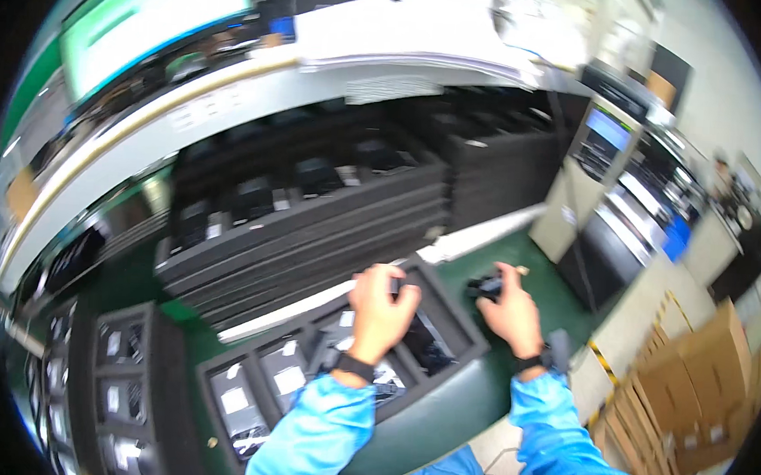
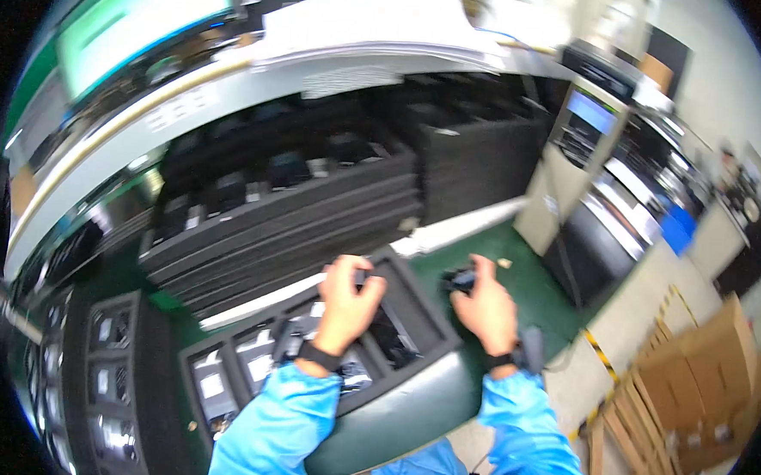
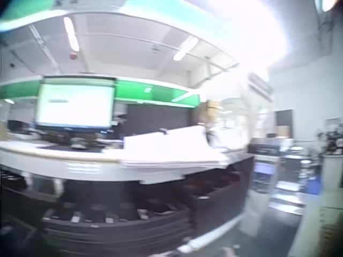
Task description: The recorder is scanning and packing smartphones into protective foam trays at an industrial assembly line station.
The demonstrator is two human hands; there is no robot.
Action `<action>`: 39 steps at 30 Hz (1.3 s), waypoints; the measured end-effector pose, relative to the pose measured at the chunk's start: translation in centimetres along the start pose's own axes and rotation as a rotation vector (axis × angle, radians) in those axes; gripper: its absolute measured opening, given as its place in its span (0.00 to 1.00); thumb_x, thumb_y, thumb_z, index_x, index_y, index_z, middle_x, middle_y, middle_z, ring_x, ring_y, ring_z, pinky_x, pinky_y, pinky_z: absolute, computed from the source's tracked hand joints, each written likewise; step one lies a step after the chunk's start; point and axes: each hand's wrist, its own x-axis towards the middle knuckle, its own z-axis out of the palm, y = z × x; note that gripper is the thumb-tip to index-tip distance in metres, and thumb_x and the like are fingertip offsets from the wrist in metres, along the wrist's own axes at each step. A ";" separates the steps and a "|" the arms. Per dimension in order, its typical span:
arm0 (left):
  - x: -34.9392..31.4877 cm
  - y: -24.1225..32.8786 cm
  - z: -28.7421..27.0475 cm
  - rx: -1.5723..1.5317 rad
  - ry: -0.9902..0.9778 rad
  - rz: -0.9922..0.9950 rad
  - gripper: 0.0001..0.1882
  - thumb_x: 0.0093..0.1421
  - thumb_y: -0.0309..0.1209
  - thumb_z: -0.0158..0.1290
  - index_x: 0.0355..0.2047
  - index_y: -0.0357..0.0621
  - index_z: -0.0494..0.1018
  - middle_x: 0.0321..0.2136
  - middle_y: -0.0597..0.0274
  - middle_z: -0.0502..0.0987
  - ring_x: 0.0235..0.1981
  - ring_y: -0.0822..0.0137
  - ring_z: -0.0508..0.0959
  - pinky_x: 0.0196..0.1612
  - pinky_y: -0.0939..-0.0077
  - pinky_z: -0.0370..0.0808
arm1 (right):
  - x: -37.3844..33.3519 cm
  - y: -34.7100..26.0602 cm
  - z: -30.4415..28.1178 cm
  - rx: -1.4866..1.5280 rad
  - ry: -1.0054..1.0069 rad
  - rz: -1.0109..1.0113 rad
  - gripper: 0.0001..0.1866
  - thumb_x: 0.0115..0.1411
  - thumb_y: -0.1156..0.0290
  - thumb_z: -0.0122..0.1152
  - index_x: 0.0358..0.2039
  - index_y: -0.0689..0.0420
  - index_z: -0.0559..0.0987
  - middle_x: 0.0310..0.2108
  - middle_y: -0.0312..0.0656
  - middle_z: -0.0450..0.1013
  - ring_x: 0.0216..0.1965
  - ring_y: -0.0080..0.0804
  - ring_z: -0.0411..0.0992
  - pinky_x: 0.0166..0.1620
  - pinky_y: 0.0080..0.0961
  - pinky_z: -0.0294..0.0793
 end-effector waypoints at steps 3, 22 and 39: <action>0.2 1.2 -0.3 0.011 -0.047 0.003 0.13 0.54 0.33 0.61 0.38 0.44 0.73 0.37 0.55 0.77 0.42 0.48 0.75 0.50 0.54 0.68 | -0.3 0.6 -0.5 0.004 0.038 -0.021 0.36 0.52 0.67 0.63 0.63 0.48 0.65 0.39 0.59 0.80 0.43 0.63 0.78 0.48 0.55 0.77; 0.1 1.6 -1.6 -0.079 -0.096 -0.132 0.13 0.55 0.30 0.59 0.39 0.42 0.71 0.37 0.54 0.75 0.45 0.51 0.74 0.54 0.58 0.68 | 6.7 4.2 -10.0 1.523 0.629 0.065 0.25 0.68 0.62 0.61 0.62 0.56 0.69 0.36 0.33 0.73 0.29 0.20 0.71 0.32 0.19 0.70; -0.3 0.0 -1.0 -0.068 -0.073 -0.054 0.14 0.54 0.36 0.61 0.37 0.44 0.72 0.37 0.54 0.78 0.45 0.49 0.75 0.54 0.56 0.67 | -0.2 4.4 -5.8 1.109 0.367 0.351 0.10 0.64 0.67 0.65 0.30 0.60 0.84 0.20 0.34 0.74 0.16 0.19 0.66 0.18 0.19 0.60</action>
